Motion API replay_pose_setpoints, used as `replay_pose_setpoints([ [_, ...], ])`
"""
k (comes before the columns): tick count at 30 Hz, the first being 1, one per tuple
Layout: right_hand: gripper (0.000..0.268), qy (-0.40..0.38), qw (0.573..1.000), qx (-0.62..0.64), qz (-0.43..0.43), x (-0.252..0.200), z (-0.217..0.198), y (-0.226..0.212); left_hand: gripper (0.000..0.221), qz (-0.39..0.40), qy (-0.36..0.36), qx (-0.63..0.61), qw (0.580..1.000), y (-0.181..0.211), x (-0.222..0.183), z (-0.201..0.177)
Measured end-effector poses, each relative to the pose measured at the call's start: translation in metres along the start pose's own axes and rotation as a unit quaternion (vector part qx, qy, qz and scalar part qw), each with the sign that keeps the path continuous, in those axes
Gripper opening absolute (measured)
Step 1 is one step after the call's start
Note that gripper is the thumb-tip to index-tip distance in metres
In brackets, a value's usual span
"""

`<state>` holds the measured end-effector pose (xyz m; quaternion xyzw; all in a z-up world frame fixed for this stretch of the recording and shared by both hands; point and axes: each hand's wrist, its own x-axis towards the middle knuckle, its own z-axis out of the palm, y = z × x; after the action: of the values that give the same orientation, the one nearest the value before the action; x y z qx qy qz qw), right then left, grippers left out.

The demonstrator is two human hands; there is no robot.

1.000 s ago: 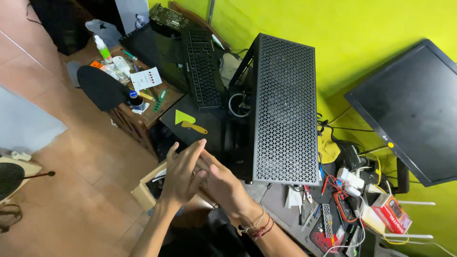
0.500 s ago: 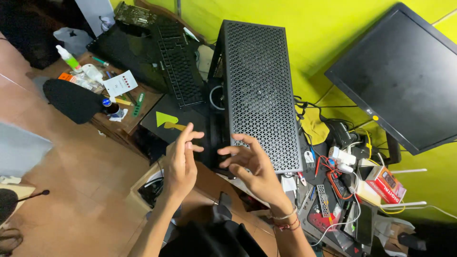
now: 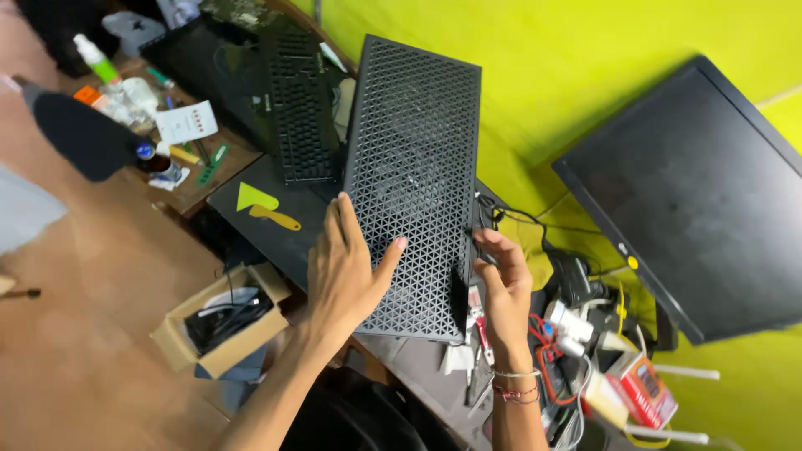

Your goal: Repairing a desktop computer by inspecting the GPU, case panel, and managing internal wiring

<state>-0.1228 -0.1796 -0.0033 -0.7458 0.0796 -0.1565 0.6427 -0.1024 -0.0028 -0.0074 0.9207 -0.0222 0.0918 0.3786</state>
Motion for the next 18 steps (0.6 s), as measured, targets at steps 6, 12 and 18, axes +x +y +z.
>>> replay_pose_setpoints([
  [6, 0.041, -0.057, 0.997, -0.026, 0.045, 0.025, 0.003, 0.018, 0.071, -0.046, 0.065, 0.081, 0.994, 0.006, -0.005, 0.007],
  [12, 0.054, -0.058, 0.995, -0.062, 0.053, 0.023, 0.021, -0.003, 0.074, -0.153, -0.010, -0.013, 0.988, 0.003, -0.001, 0.005],
  [18, 0.065, -0.093, 0.988, -0.114, 0.041, 0.034, 0.026, 0.001, 0.074, -0.236, -0.043, -0.053, 0.969, -0.006, 0.011, -0.011],
])
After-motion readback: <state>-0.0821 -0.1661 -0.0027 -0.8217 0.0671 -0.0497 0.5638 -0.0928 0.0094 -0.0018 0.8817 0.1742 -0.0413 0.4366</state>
